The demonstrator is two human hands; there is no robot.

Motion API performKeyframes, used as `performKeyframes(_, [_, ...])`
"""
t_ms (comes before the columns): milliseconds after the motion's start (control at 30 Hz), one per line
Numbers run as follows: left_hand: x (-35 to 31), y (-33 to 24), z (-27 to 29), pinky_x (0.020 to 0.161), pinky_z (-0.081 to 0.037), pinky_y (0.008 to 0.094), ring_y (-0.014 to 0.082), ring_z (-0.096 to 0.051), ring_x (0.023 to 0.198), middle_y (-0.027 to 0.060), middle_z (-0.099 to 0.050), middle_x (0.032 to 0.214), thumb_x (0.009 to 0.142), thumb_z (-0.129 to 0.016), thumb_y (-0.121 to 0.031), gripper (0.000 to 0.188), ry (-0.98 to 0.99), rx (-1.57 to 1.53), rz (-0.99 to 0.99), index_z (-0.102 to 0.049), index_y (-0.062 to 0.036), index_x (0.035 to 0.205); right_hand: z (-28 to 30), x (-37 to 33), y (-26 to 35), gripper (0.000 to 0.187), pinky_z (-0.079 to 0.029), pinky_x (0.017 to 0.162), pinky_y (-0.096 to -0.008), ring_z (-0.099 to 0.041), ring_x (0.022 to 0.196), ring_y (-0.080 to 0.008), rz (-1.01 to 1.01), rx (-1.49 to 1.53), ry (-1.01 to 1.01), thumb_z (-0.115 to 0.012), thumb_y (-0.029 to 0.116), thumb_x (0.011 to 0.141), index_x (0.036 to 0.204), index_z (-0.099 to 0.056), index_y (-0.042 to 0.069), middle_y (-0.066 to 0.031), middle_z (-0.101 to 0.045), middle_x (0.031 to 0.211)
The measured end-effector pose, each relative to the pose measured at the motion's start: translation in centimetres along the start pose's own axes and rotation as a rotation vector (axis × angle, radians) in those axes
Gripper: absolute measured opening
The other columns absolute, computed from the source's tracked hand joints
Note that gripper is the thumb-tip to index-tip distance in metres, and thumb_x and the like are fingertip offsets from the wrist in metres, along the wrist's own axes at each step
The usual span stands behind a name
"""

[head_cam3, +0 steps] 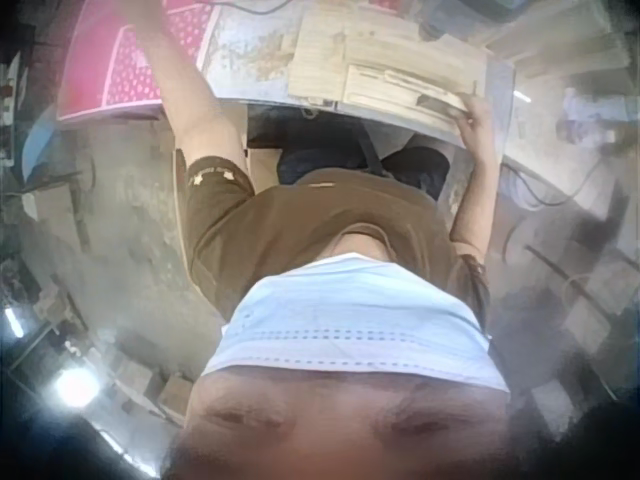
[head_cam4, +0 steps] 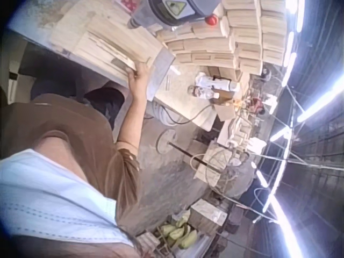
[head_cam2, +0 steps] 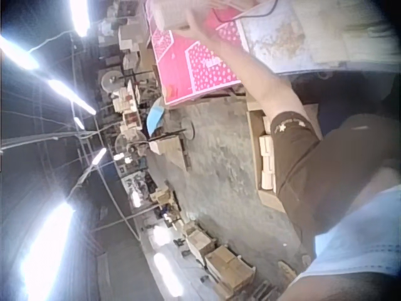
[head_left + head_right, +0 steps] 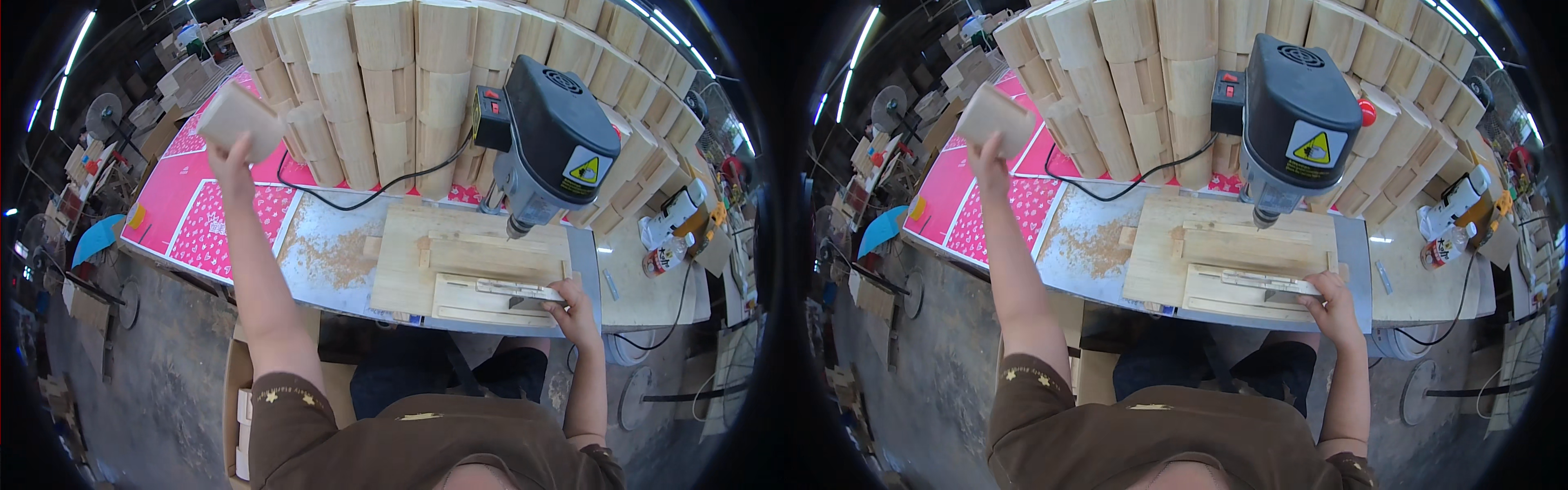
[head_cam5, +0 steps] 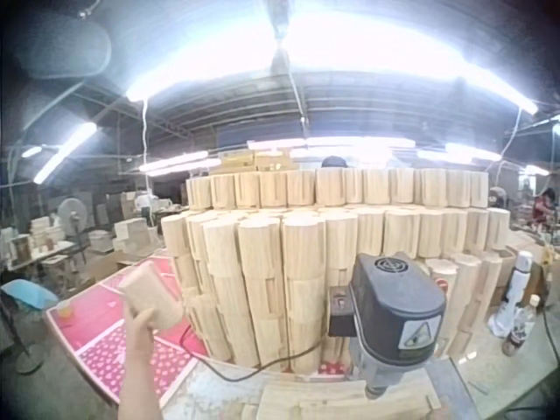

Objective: Drilling holes into cylindrical wood blocks using a drill press and then packing them into a cardboard box.

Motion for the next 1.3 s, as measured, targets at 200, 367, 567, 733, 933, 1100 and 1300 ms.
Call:
performKeyframes(200, [-11.9, -5.9, -4.9, 0.094, -0.042, 0.0356, 0.0236, -0.055, 0.108, 0.0114, -0.055, 0.117, 0.056, -0.076, -0.023, 0.083, 0.471, 0.180, 0.167, -0.041, -0.0001, 0.128, -0.1, -0.3, -0.9, 0.029, -0.044, 0.075, -0.0344, -0.055, 0.087, -0.0290, -0.024, 0.004, 0.028, -0.069, 0.005, 0.071, 0.098, -0.059, 0.000, -0.0121, -0.058, 0.089])
performKeyframes(367, [-19.6, -4.2, -11.2, 0.088, -0.045, 0.0338, 0.0264, -0.059, 0.102, 0.0150, -0.061, 0.108, 0.049, -0.074, -0.029, 0.082, 1.001, 0.557, 0.319, -0.049, -0.0019, 0.123, -1.0, 1.1, -1.3, 0.029, -0.045, 0.077, -0.0326, -0.057, 0.087, -0.0271, 0.081, 0.015, 0.025, -0.069, 0.006, 0.073, 0.100, -0.060, 0.000, -0.0126, -0.060, 0.091])
performKeyframes(567, [-23.9, -0.6, -16.1, 0.081, -0.046, 0.0359, 0.0333, -0.060, 0.091, 0.0202, -0.063, 0.098, 0.049, -0.069, -0.038, 0.078, 1.444, 0.947, 0.282, -0.052, -0.0022, 0.116, -1.7, 1.9, -2.6, 0.022, -0.043, 0.083, -0.0267, -0.053, 0.093, -0.0135, -0.057, 0.241, 0.139, -0.064, 0.002, 0.079, 0.100, -0.058, 0.001, -0.0029, -0.057, 0.094])
performKeyframes(733, [-26.8, 0.9, -18.4, 0.081, -0.047, 0.0349, 0.0303, -0.061, 0.091, 0.0199, -0.063, 0.099, 0.048, -0.071, -0.032, 0.078, 1.628, 0.938, 0.310, -0.053, 0.0014, 0.116, -1.5, 1.7, -2.4, 0.019, -0.042, 0.084, -0.0257, -0.052, 0.092, -0.0127, -0.078, 0.241, 0.137, -0.063, 0.001, 0.080, 0.099, -0.058, 0.000, -0.0016, -0.056, 0.093])
performKeyframes(933, [-26.8, 3.7, -19.2, 0.087, -0.044, 0.0304, 0.0255, -0.058, 0.096, 0.0155, -0.061, 0.105, 0.049, -0.075, -0.027, 0.080, 1.772, 0.790, 0.593, -0.051, 0.0020, 0.119, -1.6, 1.6, -2.8, 0.022, -0.042, 0.084, -0.0270, -0.052, 0.092, -0.0138, -0.081, 0.234, 0.139, -0.064, 0.002, 0.080, 0.101, -0.059, 0.001, -0.0024, -0.056, 0.093])
performKeyframes(1100, [-28.3, 2.9, -22.2, 0.092, -0.042, 0.0348, 0.0258, -0.052, 0.108, 0.0128, -0.052, 0.120, 0.053, -0.078, -0.029, 0.083, 1.579, 0.571, 0.447, -0.047, -0.0045, 0.126, -1.4, 2.0, -2.0, 0.025, -0.044, 0.079, -0.0295, -0.056, 0.087, -0.0216, 0.009, 0.192, 0.090, -0.068, 0.007, 0.077, 0.100, -0.061, 0.003, -0.0069, -0.060, 0.092])
performKeyframes(1300, [-29.7, 3.1, -19.5, 0.094, -0.043, 0.0379, 0.0254, -0.041, 0.121, 0.0114, -0.039, 0.130, 0.052, -0.089, -0.020, 0.104, 0.909, 0.214, 0.484, -0.028, -0.0064, 0.135, -0.1, 2.0, -2.0, 0.028, -0.043, 0.079, -0.0337, -0.055, 0.089, -0.0285, 0.078, 0.020, 0.009, -0.069, 0.006, 0.074, 0.101, -0.060, 0.004, -0.0099, -0.059, 0.089])
Point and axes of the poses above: each hand's wrist, its own x-axis towards the middle knuckle, its own z-axis out of the back of the hand, y = z × x, the point moved 7 cm from there along x, towards the middle knuckle
